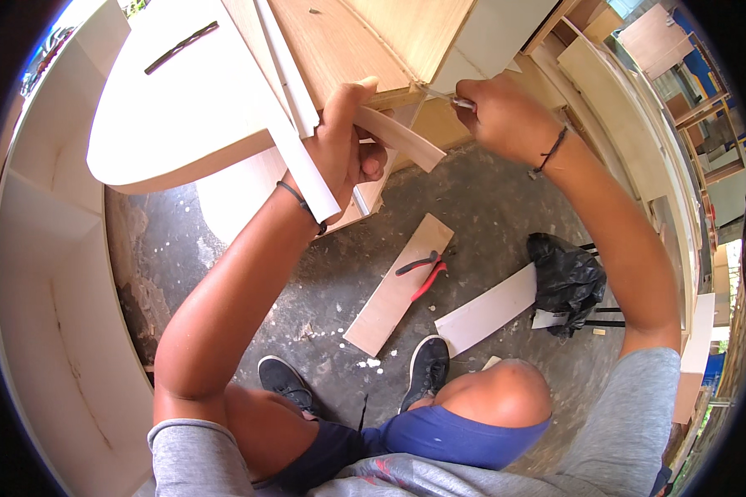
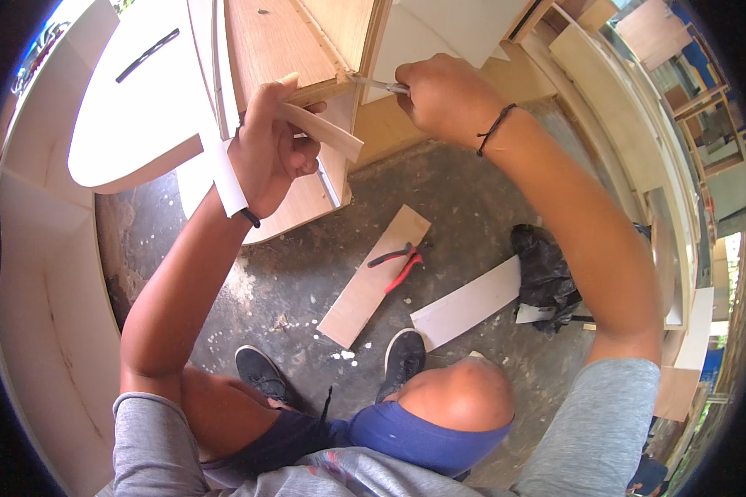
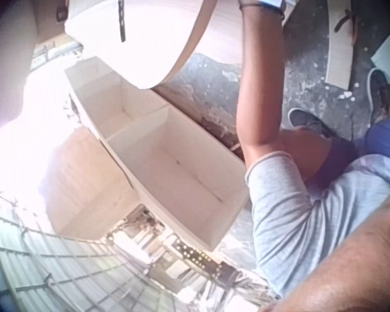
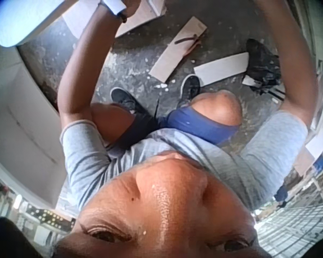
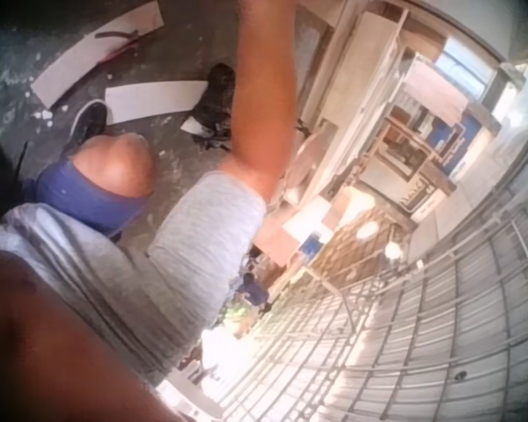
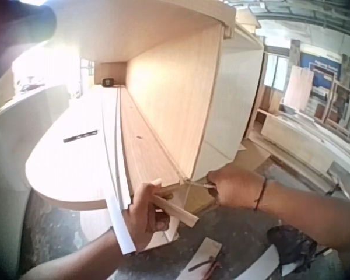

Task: The person uses a power grinder to cut a long metal strip and then uses a utility knife to trim the edges of a wooden shelf unit.

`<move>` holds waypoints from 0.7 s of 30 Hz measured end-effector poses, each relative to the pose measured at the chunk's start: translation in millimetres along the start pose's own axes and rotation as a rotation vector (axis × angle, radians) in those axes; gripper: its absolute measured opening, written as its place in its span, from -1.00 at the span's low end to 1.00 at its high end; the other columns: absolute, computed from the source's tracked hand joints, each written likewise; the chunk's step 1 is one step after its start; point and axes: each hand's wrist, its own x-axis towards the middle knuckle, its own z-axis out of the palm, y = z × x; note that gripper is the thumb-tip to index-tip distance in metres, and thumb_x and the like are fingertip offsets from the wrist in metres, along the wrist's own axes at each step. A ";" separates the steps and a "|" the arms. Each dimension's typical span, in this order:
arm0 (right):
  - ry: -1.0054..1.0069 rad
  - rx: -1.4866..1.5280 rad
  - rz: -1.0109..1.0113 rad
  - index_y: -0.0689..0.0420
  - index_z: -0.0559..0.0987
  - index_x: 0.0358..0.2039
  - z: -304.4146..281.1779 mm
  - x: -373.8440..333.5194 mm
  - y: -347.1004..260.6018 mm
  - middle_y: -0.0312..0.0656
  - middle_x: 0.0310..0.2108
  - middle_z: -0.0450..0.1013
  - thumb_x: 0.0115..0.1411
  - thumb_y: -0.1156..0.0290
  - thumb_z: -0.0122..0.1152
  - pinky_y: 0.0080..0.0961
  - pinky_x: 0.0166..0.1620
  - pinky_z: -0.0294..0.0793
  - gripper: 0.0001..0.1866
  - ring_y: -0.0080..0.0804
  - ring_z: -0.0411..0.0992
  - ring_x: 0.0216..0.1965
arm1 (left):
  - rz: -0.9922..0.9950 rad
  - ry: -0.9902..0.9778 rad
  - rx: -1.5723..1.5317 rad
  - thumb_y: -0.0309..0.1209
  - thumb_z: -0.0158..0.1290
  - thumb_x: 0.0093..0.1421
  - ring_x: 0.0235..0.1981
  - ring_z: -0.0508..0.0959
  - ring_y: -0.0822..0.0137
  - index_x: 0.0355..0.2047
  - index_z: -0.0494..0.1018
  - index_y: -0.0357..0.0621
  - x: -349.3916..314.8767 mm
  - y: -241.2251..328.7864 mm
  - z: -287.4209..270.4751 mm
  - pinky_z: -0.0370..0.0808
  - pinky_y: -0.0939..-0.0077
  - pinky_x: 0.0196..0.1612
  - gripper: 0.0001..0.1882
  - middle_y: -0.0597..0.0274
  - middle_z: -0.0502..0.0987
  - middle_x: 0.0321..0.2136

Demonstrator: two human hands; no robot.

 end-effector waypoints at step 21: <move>-0.024 0.300 0.222 0.31 0.43 -0.52 -22.7 -4.6 -15.9 0.11 -0.64 0.35 0.20 0.22 0.12 -0.17 -0.46 0.26 -0.64 0.08 0.30 -0.58 | 0.025 0.034 -0.009 0.05 -0.11 0.18 -0.67 0.15 0.51 -0.31 0.34 -0.31 1.9 -0.1 -0.7 0.14 0.57 -0.49 -0.46 0.25 0.24 -0.57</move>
